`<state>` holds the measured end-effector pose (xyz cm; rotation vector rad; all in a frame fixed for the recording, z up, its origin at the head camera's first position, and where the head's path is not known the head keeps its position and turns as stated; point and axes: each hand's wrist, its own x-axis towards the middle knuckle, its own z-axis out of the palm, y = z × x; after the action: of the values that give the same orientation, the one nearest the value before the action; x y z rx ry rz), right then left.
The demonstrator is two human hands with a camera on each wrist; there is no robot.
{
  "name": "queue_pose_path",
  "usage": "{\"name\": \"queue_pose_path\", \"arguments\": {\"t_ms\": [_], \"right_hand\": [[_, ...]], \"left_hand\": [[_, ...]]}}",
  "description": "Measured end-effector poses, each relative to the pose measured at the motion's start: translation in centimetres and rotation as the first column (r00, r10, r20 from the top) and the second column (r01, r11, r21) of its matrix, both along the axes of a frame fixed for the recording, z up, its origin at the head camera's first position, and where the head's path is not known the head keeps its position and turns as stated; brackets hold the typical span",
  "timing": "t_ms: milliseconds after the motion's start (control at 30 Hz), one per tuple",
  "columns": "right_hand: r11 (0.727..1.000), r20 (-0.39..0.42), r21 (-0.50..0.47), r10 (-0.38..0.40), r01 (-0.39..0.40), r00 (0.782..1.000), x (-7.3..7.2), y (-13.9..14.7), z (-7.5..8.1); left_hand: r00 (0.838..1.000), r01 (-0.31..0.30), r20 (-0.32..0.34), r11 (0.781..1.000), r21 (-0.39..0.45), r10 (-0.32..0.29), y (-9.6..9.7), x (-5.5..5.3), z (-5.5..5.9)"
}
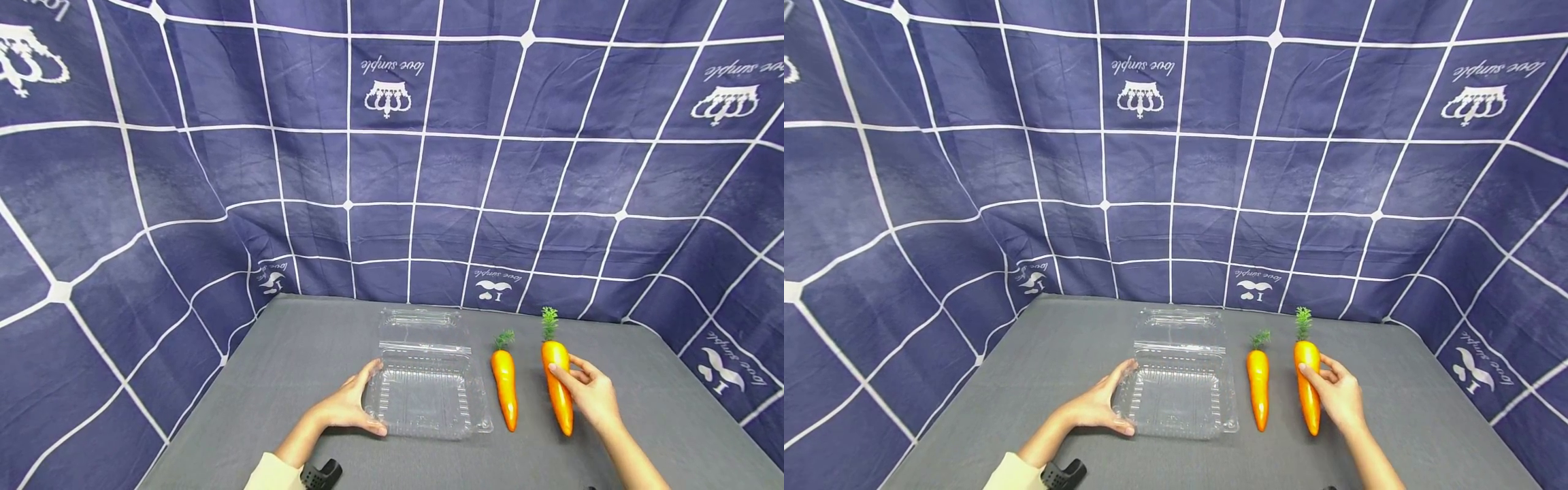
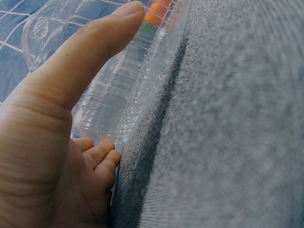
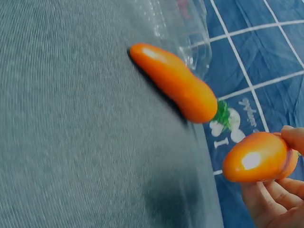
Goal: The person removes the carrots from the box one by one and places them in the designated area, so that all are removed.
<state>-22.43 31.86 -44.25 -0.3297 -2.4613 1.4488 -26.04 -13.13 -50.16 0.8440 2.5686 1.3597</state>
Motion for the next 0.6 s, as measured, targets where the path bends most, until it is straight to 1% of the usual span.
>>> {"name": "queue_pose_path", "arguments": {"t_ms": [200, 300, 433, 600], "right_hand": [[0.999, 0.005, 0.053, 0.005, -0.005, 1.000, -0.4, 1.5, -0.6], [0.996, 0.021, 0.084, 0.010, -0.011, 1.000, -0.6, 2.3, -0.9], [0.997, 0.054, 0.077, 0.019, -0.023, 0.998, -0.9, 3.1, -1.3], [0.998, 0.087, 0.056, 0.008, -0.012, 0.996, -1.0, 3.8, -1.4]], "left_hand": [[1.000, 0.003, -0.001, 1.000, -0.003, -0.003, 0.0, 0.0, 0.0], [1.000, 0.011, -0.001, 1.000, 0.002, -0.011, 0.0, 0.0, 0.0], [1.000, 0.018, -0.006, 1.000, 0.009, -0.018, 0.0, 0.0, 0.0], [1.000, 0.015, -0.013, 1.000, 0.010, -0.015, 0.0, 0.0, 0.1]]}}
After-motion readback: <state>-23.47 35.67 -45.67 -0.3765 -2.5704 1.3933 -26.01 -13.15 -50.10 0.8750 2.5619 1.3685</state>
